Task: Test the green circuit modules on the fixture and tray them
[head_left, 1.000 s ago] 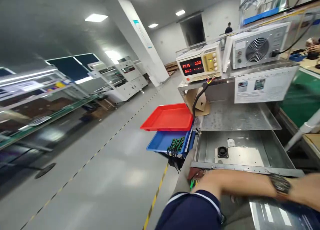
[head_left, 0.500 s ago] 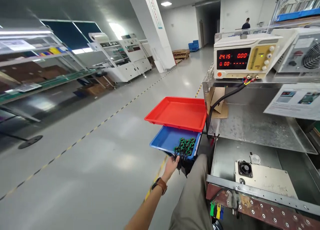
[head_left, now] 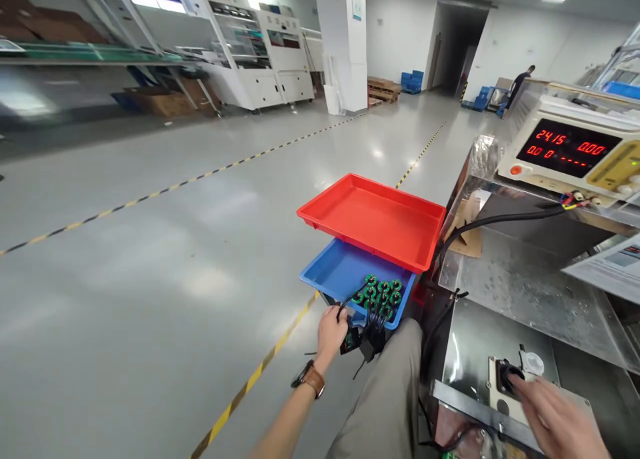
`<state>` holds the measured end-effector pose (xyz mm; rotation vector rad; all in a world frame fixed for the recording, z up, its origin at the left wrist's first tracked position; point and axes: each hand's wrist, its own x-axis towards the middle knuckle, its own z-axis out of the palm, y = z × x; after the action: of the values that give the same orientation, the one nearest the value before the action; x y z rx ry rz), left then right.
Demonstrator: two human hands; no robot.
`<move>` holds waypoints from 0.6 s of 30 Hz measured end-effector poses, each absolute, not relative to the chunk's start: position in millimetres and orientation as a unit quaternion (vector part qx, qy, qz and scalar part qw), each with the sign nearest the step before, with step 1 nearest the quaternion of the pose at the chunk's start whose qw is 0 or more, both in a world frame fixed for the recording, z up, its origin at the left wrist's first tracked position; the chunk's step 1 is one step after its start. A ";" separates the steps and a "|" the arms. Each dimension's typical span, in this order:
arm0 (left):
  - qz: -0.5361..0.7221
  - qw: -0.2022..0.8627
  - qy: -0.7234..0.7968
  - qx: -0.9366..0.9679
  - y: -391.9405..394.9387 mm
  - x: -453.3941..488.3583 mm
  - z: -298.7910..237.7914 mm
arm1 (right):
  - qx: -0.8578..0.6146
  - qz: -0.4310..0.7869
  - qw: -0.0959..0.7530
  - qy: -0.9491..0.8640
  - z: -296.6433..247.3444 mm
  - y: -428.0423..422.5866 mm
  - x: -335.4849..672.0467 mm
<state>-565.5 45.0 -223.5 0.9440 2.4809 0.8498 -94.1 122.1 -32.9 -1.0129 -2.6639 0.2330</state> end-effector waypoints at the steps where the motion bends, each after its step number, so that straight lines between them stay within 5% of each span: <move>1: 0.290 0.182 0.876 0.341 44.0 -572.0 -216.4 | -0.330 0.102 0.123 -0.931 -40.0 134.6 -129.1; 9: 0.206 0.164 0.855 0.447 59.8 -613.1 -131.2 | -0.321 0.285 0.083 -0.899 -119.0 183.0 -382.8; 18: 0.131 0.148 0.791 0.578 40.2 -613.1 -25.6 | -0.308 0.427 0.171 -0.833 -150.8 151.5 -457.4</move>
<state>-613.1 40.2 -25.6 1.6632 2.2761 0.3754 -457.4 151.5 -150.8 -0.8740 -2.3653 1.2121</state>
